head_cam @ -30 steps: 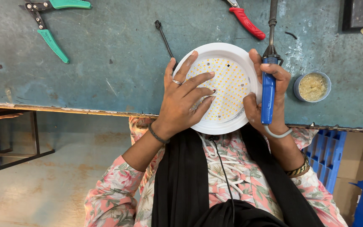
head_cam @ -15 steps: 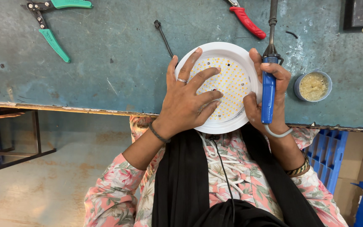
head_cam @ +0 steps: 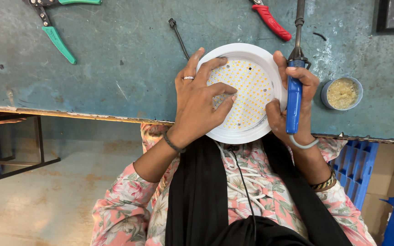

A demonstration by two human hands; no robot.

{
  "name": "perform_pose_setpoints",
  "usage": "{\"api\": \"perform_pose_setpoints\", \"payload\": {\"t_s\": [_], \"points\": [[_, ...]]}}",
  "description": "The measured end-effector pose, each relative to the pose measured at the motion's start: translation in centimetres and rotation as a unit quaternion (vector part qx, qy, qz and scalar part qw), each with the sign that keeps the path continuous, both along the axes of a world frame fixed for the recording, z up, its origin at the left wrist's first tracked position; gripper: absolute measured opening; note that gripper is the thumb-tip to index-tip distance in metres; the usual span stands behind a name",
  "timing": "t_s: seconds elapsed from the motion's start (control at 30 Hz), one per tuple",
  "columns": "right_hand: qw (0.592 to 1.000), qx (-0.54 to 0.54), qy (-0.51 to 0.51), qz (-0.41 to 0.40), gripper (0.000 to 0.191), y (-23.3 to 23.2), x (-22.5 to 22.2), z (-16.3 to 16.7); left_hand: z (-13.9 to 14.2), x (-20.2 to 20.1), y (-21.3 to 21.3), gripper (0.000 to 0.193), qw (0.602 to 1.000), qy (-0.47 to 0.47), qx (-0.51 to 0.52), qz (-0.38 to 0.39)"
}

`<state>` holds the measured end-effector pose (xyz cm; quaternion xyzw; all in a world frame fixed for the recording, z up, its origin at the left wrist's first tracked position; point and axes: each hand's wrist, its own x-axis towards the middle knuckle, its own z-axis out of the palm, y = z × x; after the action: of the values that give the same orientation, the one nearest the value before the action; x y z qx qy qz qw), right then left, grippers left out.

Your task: The person solders small components onto a circular LED panel using a soldering iron and flux. They repeatedly apply flux, heat the contacts, and trim excess wire with pliers while working on a single panel.

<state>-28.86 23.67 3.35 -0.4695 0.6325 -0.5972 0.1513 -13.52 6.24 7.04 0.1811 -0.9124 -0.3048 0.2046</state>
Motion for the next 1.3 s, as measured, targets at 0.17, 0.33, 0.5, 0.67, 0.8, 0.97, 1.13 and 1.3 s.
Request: {"api": "perform_pose_setpoints", "payload": {"t_s": [0.17, 0.33, 0.5, 0.67, 0.8, 0.97, 1.13, 1.3], "points": [[1.000, -0.006, -0.004, 0.001, 0.072, -0.1, 0.0, -0.1, 0.0, 0.4, -0.2, 0.009, 0.999, 0.027, -0.027, -0.021], [1.000, -0.002, -0.005, -0.001, 0.068, 0.0, 0.1, 0.1, -0.8, 0.1, 0.3, 0.005, 0.998, 0.020, -0.055, 0.014], [1.000, 0.004, -0.001, -0.005, 0.072, 0.0, 0.1, 0.1, -1.2, -0.1, 0.5, 0.008, 0.998, 0.017, -0.055, 0.028], [1.000, -0.008, -0.020, -0.001, 0.068, 0.0, 0.1, -0.1, -0.5, 0.2, -0.3, 0.011, 0.999, 0.020, -0.033, -0.008], [1.000, -0.006, -0.013, -0.004, 0.069, 0.1, 0.0, -0.3, 0.1, 0.2, -0.5, 0.008, 1.000, 0.003, -0.004, -0.019], [1.000, -0.001, -0.018, -0.006, 0.068, 0.3, 0.0, -0.4, 0.3, -0.2, -0.6, 0.007, 0.999, -0.020, 0.017, -0.019], [1.000, -0.003, -0.019, -0.006, 0.068, 0.2, 0.1, -0.4, 0.3, -0.4, -0.6, 0.007, 0.999, -0.031, 0.019, -0.011], [1.000, 0.001, -0.007, -0.004, 0.069, 0.3, 0.0, -0.4, 0.2, -0.3, -0.6, 0.007, 1.000, -0.024, 0.005, -0.013]]}}
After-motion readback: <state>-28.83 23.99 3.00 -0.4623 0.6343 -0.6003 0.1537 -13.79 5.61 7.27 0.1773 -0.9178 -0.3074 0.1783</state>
